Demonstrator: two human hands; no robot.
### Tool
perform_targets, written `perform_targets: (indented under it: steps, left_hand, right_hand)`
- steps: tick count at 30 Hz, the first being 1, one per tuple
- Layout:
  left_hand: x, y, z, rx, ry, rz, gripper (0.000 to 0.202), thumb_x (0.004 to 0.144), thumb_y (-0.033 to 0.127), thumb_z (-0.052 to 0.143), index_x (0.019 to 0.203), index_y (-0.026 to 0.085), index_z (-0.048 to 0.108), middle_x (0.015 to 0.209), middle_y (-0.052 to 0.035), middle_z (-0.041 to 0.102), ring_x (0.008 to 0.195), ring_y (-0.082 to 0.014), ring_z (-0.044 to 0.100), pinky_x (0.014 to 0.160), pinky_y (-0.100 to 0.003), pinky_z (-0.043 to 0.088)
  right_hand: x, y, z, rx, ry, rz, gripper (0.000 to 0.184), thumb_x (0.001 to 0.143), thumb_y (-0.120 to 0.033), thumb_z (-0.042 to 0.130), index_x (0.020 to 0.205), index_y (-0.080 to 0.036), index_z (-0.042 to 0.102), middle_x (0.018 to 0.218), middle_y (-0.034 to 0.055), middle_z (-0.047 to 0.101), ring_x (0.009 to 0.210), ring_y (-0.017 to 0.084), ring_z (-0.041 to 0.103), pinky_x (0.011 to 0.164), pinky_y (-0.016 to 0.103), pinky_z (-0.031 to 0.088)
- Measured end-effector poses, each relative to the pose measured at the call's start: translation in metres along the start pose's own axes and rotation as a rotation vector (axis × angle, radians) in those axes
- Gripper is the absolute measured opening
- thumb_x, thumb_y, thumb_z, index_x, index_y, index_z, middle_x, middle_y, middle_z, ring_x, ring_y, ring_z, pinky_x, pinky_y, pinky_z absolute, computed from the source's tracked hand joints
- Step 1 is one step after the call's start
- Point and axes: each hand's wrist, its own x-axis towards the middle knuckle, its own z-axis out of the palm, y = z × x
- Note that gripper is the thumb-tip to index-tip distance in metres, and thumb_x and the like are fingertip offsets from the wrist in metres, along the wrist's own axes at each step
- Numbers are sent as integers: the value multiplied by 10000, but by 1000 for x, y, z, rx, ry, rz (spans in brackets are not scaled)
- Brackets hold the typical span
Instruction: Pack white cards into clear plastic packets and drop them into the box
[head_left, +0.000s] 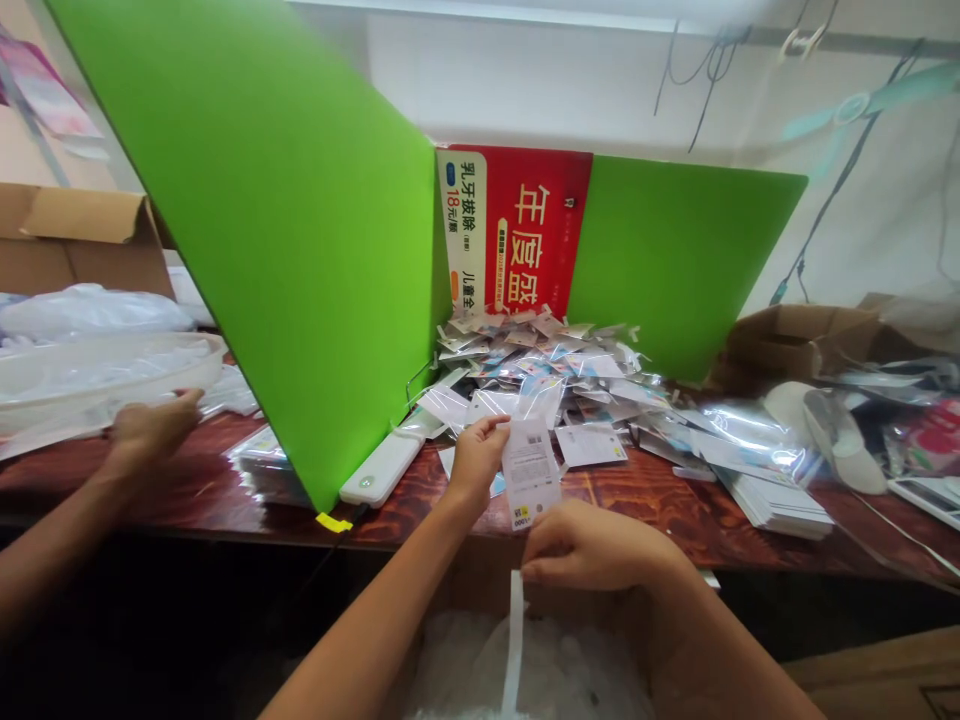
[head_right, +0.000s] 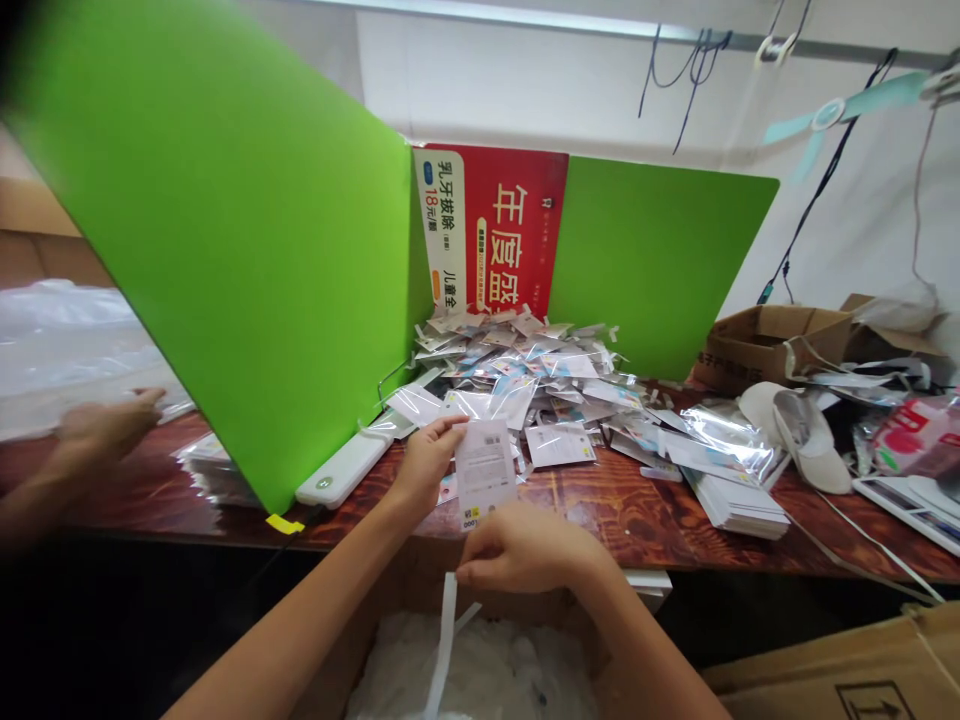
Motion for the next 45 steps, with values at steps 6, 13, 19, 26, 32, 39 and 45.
perform_targets:
  steps: [6, 13, 19, 26, 32, 39, 45]
  left_hand:
    - [1, 0, 1, -8, -33, -3, 291, 633, 281, 678, 877, 124, 660, 638, -4, 627, 520, -125, 555, 467, -214, 420]
    - [4, -3, 3, -2, -73, 24, 235, 646, 261, 670, 840, 129, 671, 658, -5, 636, 532, -106, 539, 483, -197, 412]
    - [6, -6, 1, 7, -69, 39, 191, 687, 227, 633, 851, 132, 659, 659, -4, 641, 543, -113, 552, 497, -203, 421]
    - [4, -5, 1, 29, -81, 49, 174, 698, 226, 643, 844, 134, 657, 628, 6, 625, 513, -107, 529, 469, -196, 393]
    - [6, -8, -1, 49, -104, 61, 196, 703, 253, 662, 861, 138, 665, 654, -5, 636, 546, -120, 551, 481, -201, 399]
    - [8, -11, -2, 74, -126, 74, 202, 711, 261, 665, 869, 134, 674, 658, -7, 631, 554, -117, 545, 493, -200, 401]
    - [9, -11, -3, 77, -150, 74, 265, 698, 303, 681, 898, 128, 670, 664, -3, 617, 520, -102, 515, 449, -186, 372]
  right_hand:
    - [-3, 25, -15, 134, 300, 175, 204, 816, -310, 564, 768, -150, 682, 734, 18, 648, 694, 148, 558, 636, 245, 412]
    - [-6, 18, -13, 315, 252, 101, 143, 761, -247, 593, 845, -167, 676, 868, 40, 687, 835, 179, 612, 767, 285, 463]
    - [-4, 2, -9, 205, 114, -1, 203, 809, -204, 528, 907, -174, 704, 888, 28, 692, 841, 163, 608, 792, 274, 455]
    - [5, 3, 2, 109, 50, -5, 300, 696, -41, 471, 809, -180, 711, 806, 4, 689, 764, 143, 608, 711, 238, 452]
    - [8, 2, 4, -5, -96, 106, 238, 771, -133, 519, 871, -188, 727, 869, 17, 718, 781, 151, 623, 706, 237, 445]
    - [6, 3, 2, -43, -94, 238, 237, 838, -309, 555, 695, -151, 657, 616, -4, 611, 551, 106, 505, 521, 216, 342]
    - [10, 22, -2, 39, 531, 289, 330, 828, -395, 554, 585, -185, 479, 567, -13, 513, 551, 120, 456, 535, 246, 322]
